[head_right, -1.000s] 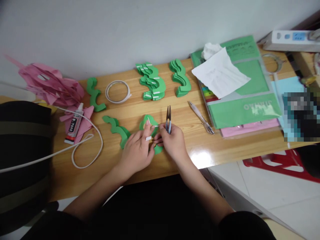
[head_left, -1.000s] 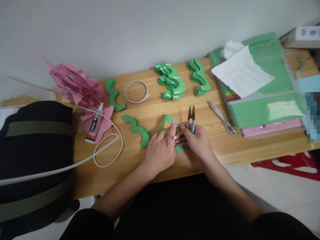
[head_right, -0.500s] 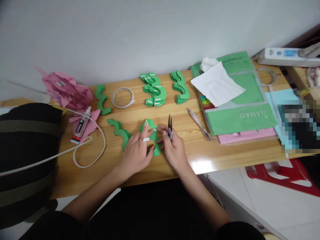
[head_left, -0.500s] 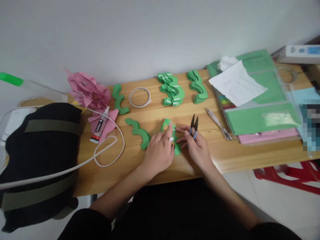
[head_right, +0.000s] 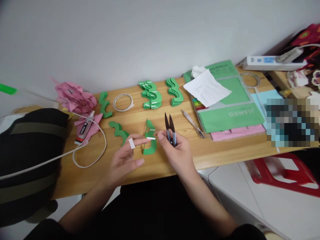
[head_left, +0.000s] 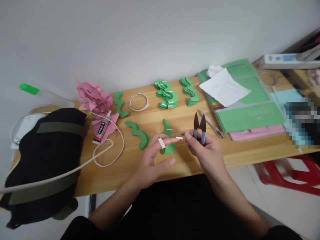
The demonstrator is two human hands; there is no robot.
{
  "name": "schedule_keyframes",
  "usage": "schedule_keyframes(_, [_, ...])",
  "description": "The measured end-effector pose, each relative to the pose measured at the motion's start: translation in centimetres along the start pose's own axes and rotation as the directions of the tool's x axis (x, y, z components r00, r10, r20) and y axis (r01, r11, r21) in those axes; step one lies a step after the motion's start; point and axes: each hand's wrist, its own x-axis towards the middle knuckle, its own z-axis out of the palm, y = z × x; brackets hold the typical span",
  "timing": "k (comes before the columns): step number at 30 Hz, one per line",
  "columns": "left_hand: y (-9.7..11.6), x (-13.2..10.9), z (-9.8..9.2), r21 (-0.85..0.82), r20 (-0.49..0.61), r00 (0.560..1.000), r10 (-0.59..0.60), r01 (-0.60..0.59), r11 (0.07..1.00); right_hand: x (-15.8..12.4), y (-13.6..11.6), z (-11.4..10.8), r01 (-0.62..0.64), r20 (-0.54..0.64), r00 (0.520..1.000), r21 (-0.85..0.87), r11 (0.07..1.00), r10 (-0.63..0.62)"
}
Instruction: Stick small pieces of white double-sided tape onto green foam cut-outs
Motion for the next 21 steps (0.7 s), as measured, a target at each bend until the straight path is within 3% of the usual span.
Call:
schedule_keyframes(4, [0.0,-0.6,0.5,0.094,0.002,0.999,0.037,-0.037,0.995,-1.1,-0.4,-0.2,-0.011,-0.002,1.000,-0.037,0.999,0.011])
schedule_keyframes(7, [-0.1,-1.2,1.1,0.276,-0.009,0.995,0.101,-0.094,0.956,-1.7,-0.3,-0.5,-0.005,0.018,1.000,-0.074,0.997,0.006])
schedule_keyframes(9, [-0.5,-1.8,1.4,0.507,-0.055,0.980,0.191,-0.137,0.851,-2.1,0.0,-0.9,-0.013,0.005,1.000,-0.104,0.994,0.014])
schedule_keyframes(11, [-1.2,-2.7,1.7,0.734,-0.085,0.941,0.326,-0.162,0.659,-2.3,0.8,-1.4,-0.046,-0.040,0.998,-0.139,0.989,0.041])
schedule_keyframes(14, [-3.0,-4.3,2.3,0.850,0.070,0.889,0.453,-0.291,0.440,-2.1,2.3,-1.8,-0.131,-0.092,0.989,-0.211,0.969,0.114])
schedule_keyframes(17, [-4.8,-5.5,3.0,0.843,0.244,0.869,0.430,-0.409,0.349,-1.5,3.7,-1.5,-0.173,-0.086,0.984,-0.314,0.934,0.153])
schedule_keyframes(21, [-5.9,-5.7,3.7,0.890,0.254,0.904,0.344,-0.357,0.282,-0.2,4.7,-0.6,-0.120,-0.041,0.993,-0.460,0.880,0.114])
